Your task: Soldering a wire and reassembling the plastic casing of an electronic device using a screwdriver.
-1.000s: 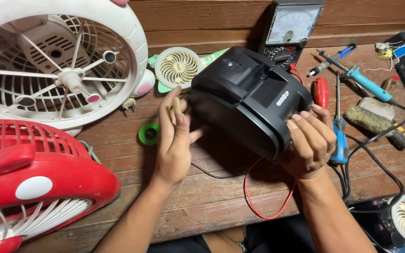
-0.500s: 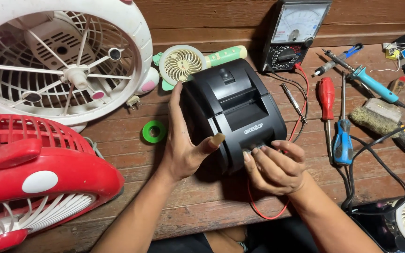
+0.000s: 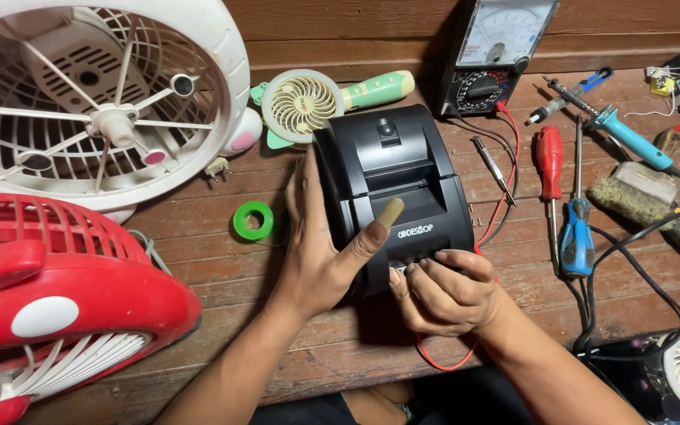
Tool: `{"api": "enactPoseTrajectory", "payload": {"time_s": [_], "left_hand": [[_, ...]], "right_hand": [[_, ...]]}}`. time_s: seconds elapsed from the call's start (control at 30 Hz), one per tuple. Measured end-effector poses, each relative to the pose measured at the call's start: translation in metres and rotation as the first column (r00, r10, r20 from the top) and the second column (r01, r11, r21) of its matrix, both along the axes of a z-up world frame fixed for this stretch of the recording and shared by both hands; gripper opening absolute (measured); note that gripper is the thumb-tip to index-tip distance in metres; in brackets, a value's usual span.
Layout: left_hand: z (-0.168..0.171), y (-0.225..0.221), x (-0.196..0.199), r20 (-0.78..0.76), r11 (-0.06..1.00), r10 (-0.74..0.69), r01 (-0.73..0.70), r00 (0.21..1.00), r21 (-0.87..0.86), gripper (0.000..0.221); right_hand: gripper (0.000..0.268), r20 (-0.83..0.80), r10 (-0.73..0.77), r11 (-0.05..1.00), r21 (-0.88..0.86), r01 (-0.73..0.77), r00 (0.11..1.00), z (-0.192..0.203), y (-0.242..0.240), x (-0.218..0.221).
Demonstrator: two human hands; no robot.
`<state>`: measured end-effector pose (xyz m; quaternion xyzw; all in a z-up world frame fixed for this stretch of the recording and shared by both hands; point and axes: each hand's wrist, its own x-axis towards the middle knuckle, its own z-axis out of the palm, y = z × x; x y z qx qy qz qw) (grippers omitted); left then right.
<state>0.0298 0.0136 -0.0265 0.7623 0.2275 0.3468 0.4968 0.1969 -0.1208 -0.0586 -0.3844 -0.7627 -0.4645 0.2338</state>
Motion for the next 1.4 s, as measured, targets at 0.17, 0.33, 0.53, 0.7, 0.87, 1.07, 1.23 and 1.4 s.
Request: {"api": "enactPoseTrajectory", "payload": {"time_s": [0.17, 0.33, 0.53, 0.7, 0.87, 1.07, 1.23, 1.4], "left_hand": [[0.006, -0.001, -0.002, -0.163, 0.992, 0.033, -0.052, 0.986, -0.117, 0.106], [0.017, -0.006, 0.002, -0.097, 0.994, -0.015, 0.004, 0.995, -0.110, 0.105], [0.004, -0.007, 0.009, 0.288, 0.955, -0.054, 0.134, 0.956, -0.266, 0.087], [-0.008, -0.008, 0.009, 0.303, 0.939, 0.046, 0.062, 0.952, -0.338, 0.086], [-0.005, -0.010, 0.003, 0.245, 0.980, 0.046, 0.003, 0.968, -0.197, 0.089], [0.003, -0.014, 0.003, 0.231, 0.999, 0.009, 0.001, 0.973, -0.043, 0.091], [0.003, -0.016, 0.001, 0.092, 0.992, 0.036, -0.047, 0.995, 0.120, 0.092], [0.003, -0.018, 0.003, 0.107, 0.994, 0.021, -0.032, 0.994, 0.107, 0.092]], "right_hand": [[0.013, -0.009, -0.002, 1.000, -0.007, 0.002, 1.000, -0.001, 0.002, -0.001], [0.014, -0.001, -0.002, 1.000, 0.006, 0.002, 1.000, -0.004, 0.002, -0.001], [0.010, 0.002, 0.012, 0.999, -0.047, -0.012, 1.000, 0.003, 0.005, -0.007], [0.015, -0.029, -0.055, 0.991, -0.121, 0.051, 0.998, 0.000, 0.003, -0.003], [0.063, -0.543, -0.057, 0.990, 0.076, 0.116, 0.838, -0.003, 0.011, 0.000], [0.111, -0.989, -0.135, 0.956, -0.117, -0.268, -0.052, 0.006, 0.014, 0.015], [0.098, -0.981, -0.192, 0.892, -0.171, -0.418, -0.008, -0.009, 0.004, 0.023], [0.084, -0.892, -0.210, 0.850, 0.036, -0.526, -0.400, 0.014, 0.012, 0.013]]}}
